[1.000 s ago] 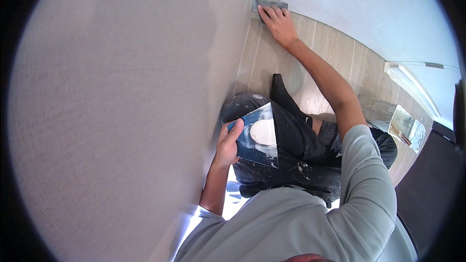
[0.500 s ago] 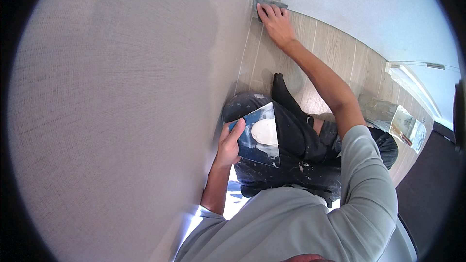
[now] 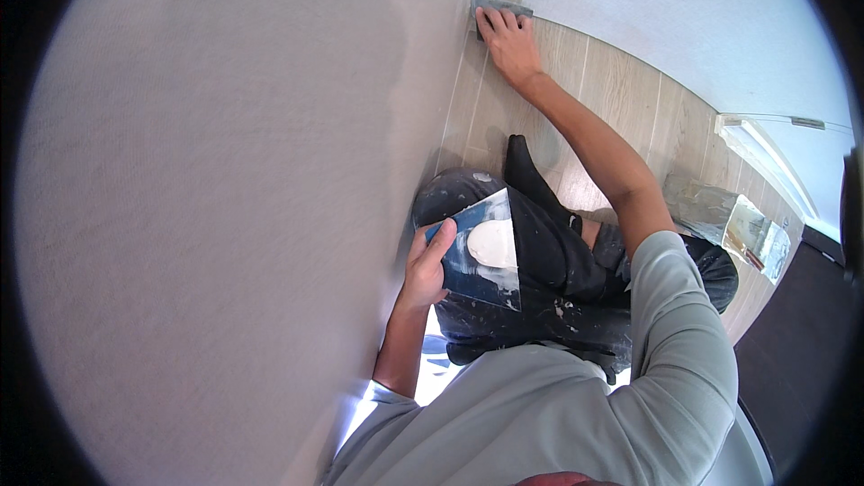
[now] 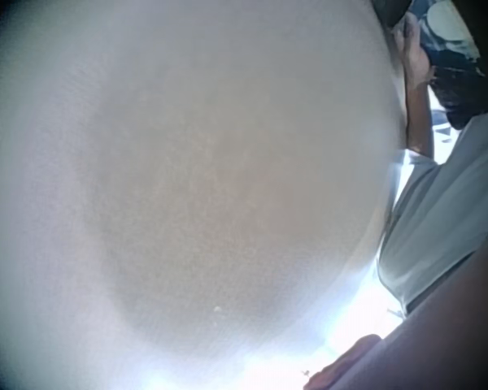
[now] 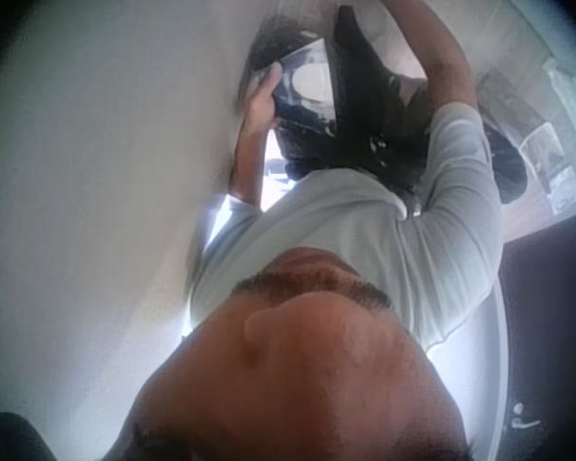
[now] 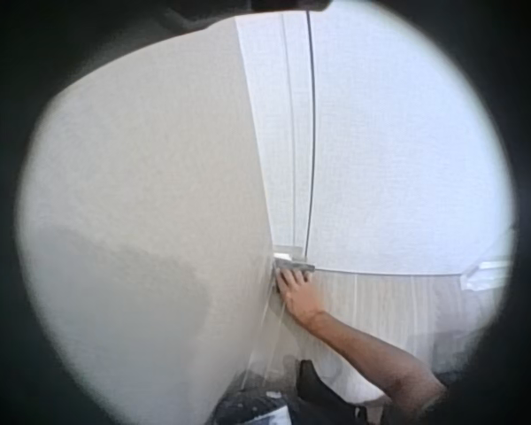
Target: The person sits on the floor and uses a putty knife to apply a white sealant along the base of a wall and the edge of a door frame. They repeatedly scoop the material from a container and smooth it into the corner and along the trim.
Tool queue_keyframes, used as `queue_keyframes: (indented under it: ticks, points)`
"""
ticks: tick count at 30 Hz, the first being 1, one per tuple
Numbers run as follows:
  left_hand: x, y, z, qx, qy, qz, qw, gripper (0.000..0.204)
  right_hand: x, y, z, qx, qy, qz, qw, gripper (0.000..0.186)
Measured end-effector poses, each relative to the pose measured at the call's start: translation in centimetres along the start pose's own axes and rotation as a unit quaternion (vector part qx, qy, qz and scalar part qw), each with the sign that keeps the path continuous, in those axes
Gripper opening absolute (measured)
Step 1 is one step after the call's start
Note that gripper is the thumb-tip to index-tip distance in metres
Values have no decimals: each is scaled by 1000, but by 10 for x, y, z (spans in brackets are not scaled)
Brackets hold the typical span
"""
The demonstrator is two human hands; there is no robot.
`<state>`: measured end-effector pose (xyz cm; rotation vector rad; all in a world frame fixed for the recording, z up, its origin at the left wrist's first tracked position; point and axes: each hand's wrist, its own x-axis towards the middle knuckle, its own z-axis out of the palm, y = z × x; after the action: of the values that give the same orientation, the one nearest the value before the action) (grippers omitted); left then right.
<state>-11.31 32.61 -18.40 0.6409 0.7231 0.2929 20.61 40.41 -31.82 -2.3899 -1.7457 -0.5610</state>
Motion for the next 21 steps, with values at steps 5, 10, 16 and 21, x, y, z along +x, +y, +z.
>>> queue_keyframes:
  ticks: [5, 10, 16, 21]
  points:
    - [-1, 6, 9, -7, 12, 0, 1000, 33, 2, 2, -10, 23, 30, 2, 999, 46]
    - [-1, 6, 9, -12, 2, -8, 1000, 33, 5, 6, -11, 14, 40, -8, 999, 46]
    - [-2, 3, 11, -22, 32, 1, 999, 33, 6, 6, 0, 3, -20, -15, 1000, 46]
    - [-1, 2, 4, -1, 17, -5, 1000, 39, 3, 2, -13, 15, -8, -17, 1000, 45]
